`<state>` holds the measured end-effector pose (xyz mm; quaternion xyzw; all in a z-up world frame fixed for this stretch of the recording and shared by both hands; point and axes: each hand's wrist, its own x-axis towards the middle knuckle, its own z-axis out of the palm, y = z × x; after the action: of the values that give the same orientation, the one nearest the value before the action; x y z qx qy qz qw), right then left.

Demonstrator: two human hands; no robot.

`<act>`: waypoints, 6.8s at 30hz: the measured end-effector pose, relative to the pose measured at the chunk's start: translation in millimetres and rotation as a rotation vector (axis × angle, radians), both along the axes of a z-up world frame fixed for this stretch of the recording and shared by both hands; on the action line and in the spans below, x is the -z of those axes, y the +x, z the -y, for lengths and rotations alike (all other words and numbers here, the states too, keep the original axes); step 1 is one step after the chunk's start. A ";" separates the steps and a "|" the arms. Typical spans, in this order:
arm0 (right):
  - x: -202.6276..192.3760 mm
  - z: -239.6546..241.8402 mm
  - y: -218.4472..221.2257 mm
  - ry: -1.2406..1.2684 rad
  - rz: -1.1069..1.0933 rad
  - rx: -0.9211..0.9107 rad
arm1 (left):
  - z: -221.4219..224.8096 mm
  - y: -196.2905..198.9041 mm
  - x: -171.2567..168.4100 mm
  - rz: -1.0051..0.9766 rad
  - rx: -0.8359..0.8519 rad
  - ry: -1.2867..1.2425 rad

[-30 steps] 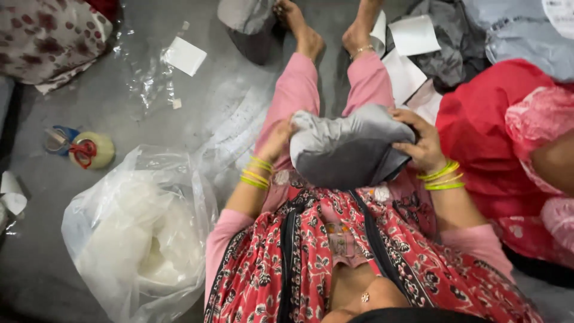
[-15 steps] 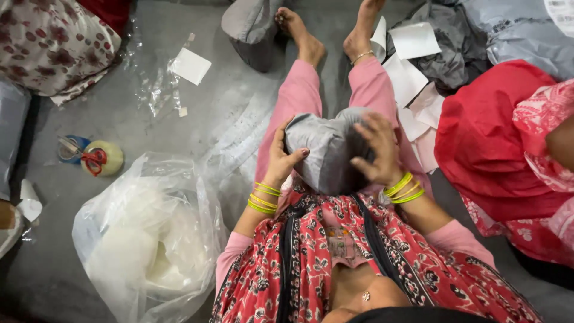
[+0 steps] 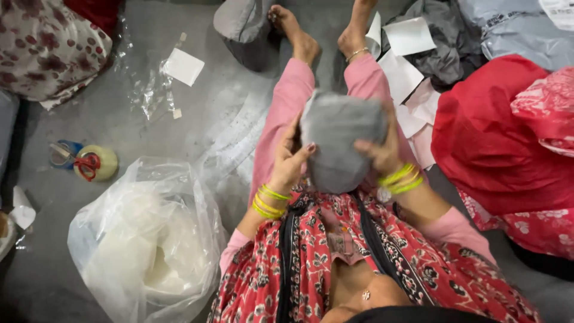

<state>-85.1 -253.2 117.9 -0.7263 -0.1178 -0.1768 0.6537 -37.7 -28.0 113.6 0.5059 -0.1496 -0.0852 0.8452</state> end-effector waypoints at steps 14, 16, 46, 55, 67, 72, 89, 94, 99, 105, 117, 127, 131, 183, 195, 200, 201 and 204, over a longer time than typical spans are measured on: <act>38.2 50.8 19.1 -0.405 0.235 0.561 | 63.7 25.9 -0.8 0.856 -0.260 0.611; 41.0 58.4 20.4 -0.321 0.200 0.580 | 75.4 24.6 5.0 0.751 -0.236 0.597; 78.6 24.1 4.6 -0.603 0.323 0.328 | 34.6 8.4 45.4 0.889 -0.046 0.854; 69.0 5.2 24.4 -0.388 -0.107 0.160 | 26.6 32.7 54.7 0.580 -0.589 0.840; 43.4 13.5 96.5 -0.756 0.282 0.120 | -13.6 142.1 34.7 0.963 -0.070 1.153; 53.8 7.6 104.5 -0.698 0.237 0.152 | 4.9 169.3 26.1 1.046 0.094 1.135; 134.9 64.8 120.8 -0.233 -0.361 -0.308 | 54.4 190.2 21.4 0.613 0.420 1.264; 113.0 61.5 106.3 -0.280 -0.355 -0.375 | 68.8 200.8 44.5 0.574 0.771 1.618; 98.5 72.6 144.0 0.172 -0.461 -0.503 | 93.9 224.9 100.8 0.731 0.505 1.807; 169.7 74.7 185.3 -0.876 -0.244 -0.397 | 104.2 235.2 123.9 0.724 0.430 1.876; 166.8 81.3 182.6 -0.578 -0.485 -0.099 | -6.1 199.5 113.9 0.261 -0.115 0.982; 127.6 50.8 63.5 -0.590 -0.244 0.222 | -18.7 105.8 113.8 0.102 -0.248 0.769; 115.2 44.6 39.8 -0.487 -0.153 0.363 | -12.3 65.4 61.5 0.387 -0.222 0.726; 16.0 23.6 -28.8 -0.615 0.258 0.422 | 44.5 15.8 54.6 0.763 0.056 0.928; -6.8 31.8 -28.7 -0.391 0.188 0.181 | -32.6 -14.4 64.4 0.832 0.345 0.824; 15.9 25.4 -35.8 -0.236 0.046 0.134 | -55.5 -18.5 33.9 0.675 0.272 0.663; 20.6 21.9 -39.4 -0.226 0.052 0.077 | -61.1 -19.0 31.3 0.582 0.171 0.599; 12.4 5.4 -50.1 -0.283 0.120 0.030 | -57.9 -10.8 -36.1 0.615 -0.089 0.611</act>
<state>-135.3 -258.7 105.5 -0.8011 -0.1697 -0.2110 0.5338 -48.5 29.9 149.7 0.7406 -0.3402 0.0656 0.5757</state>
